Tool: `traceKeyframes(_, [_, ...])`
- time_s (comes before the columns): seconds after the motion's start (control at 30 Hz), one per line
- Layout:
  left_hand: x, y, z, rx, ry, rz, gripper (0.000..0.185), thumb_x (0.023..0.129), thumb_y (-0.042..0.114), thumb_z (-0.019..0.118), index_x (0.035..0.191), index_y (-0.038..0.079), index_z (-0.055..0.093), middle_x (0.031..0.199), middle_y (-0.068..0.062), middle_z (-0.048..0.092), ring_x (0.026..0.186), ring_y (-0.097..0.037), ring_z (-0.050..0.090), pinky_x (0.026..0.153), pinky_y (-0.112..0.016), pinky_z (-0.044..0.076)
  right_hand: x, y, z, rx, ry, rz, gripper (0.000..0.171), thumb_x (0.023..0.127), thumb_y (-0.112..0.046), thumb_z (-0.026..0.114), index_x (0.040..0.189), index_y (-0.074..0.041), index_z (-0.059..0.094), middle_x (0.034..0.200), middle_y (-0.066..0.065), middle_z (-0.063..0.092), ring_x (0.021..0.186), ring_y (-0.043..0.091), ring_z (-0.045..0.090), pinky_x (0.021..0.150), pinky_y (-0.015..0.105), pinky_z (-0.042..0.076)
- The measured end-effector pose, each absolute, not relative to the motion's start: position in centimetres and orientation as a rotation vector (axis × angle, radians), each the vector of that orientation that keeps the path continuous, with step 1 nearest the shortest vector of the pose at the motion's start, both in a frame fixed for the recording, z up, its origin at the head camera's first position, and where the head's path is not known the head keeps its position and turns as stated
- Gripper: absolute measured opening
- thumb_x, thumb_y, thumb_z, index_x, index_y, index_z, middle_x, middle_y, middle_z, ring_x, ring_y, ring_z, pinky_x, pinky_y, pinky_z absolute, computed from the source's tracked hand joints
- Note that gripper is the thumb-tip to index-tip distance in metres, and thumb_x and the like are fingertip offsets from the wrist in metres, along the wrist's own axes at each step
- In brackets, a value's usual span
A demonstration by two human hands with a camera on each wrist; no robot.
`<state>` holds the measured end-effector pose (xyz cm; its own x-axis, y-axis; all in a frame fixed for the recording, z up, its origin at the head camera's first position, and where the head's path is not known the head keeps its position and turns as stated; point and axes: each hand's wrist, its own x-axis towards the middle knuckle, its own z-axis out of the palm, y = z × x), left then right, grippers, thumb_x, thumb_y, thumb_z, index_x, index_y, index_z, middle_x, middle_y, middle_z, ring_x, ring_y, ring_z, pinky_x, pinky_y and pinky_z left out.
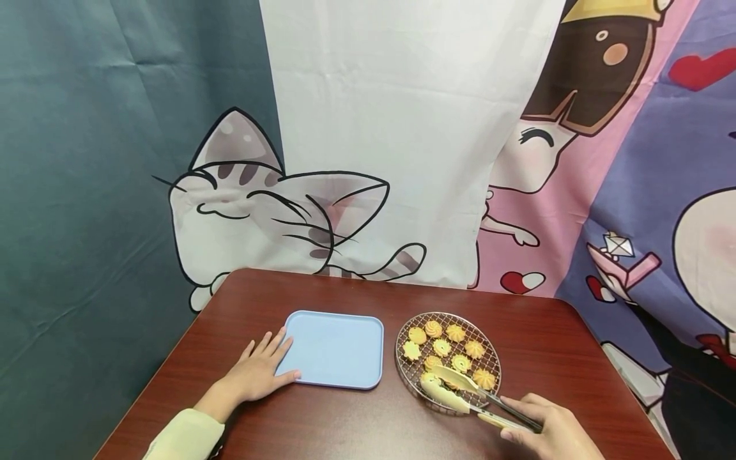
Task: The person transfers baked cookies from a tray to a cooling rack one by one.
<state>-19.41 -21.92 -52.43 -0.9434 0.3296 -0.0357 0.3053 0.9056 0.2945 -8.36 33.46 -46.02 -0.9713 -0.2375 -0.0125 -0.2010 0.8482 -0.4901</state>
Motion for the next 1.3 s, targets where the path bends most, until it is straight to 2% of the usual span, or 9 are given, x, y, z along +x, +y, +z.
traceKeyframes(0.2, [-19.4, -22.0, -52.5, 0.484, 2.977, 0.41, 0.089, 0.094, 0.071, 0.05, 0.158, 0.01, 0.036, 0.167, -0.014, 0.022, 0.151, -0.046, 0.021, 0.116, -0.07, 0.013, -8.5, 33.4, -46.1, -0.294, 2.897, -0.794, 0.056, 0.081, -0.044, 0.081, 0.126, -0.012, 0.073, 0.09, -0.008, 0.058, 0.071, -0.003, 0.046, 0.06, 0.023, 0.039])
traceKeyframes(0.5, [-19.5, -22.0, -52.5, 0.469, 2.969, 0.4, 0.091, 0.094, 0.073, 0.048, 0.159, 0.012, 0.034, 0.168, -0.012, 0.021, 0.152, -0.045, 0.02, 0.117, -0.069, 0.012, -8.4, 33.7, -46.4, -0.392, 2.948, -0.773, 0.052, 0.083, -0.046, 0.08, 0.122, -0.013, 0.075, 0.087, -0.015, 0.057, 0.071, -0.005, 0.046, 0.058, 0.022, 0.04])
traceKeyframes(0.97, [-19.6, -22.1, -52.6, 0.472, 2.973, 0.408, 0.091, 0.093, 0.074, 0.047, 0.159, 0.013, 0.034, 0.168, -0.012, 0.021, 0.152, -0.044, 0.019, 0.118, -0.069, 0.012, -8.5, 33.9, -47.0, -0.42, 2.933, -0.762, 0.055, 0.082, -0.047, 0.08, 0.122, -0.009, 0.075, 0.088, -0.014, 0.057, 0.071, -0.005, 0.045, 0.059, 0.022, 0.038])
traceKeyframes(1.3, [-19.5, -22.1, -52.8, 0.513, 2.985, 0.478, 0.087, 0.095, 0.067, 0.054, 0.157, 0.008, 0.037, 0.166, -0.017, 0.024, 0.149, -0.049, 0.022, 0.115, -0.071, 0.013, -8.5, 34.1, -47.0, -0.391, 2.929, -0.712, 0.059, 0.083, -0.049, 0.079, 0.126, -0.009, 0.073, 0.093, -0.008, 0.059, 0.074, -0.006, 0.046, 0.06, 0.024, 0.041])
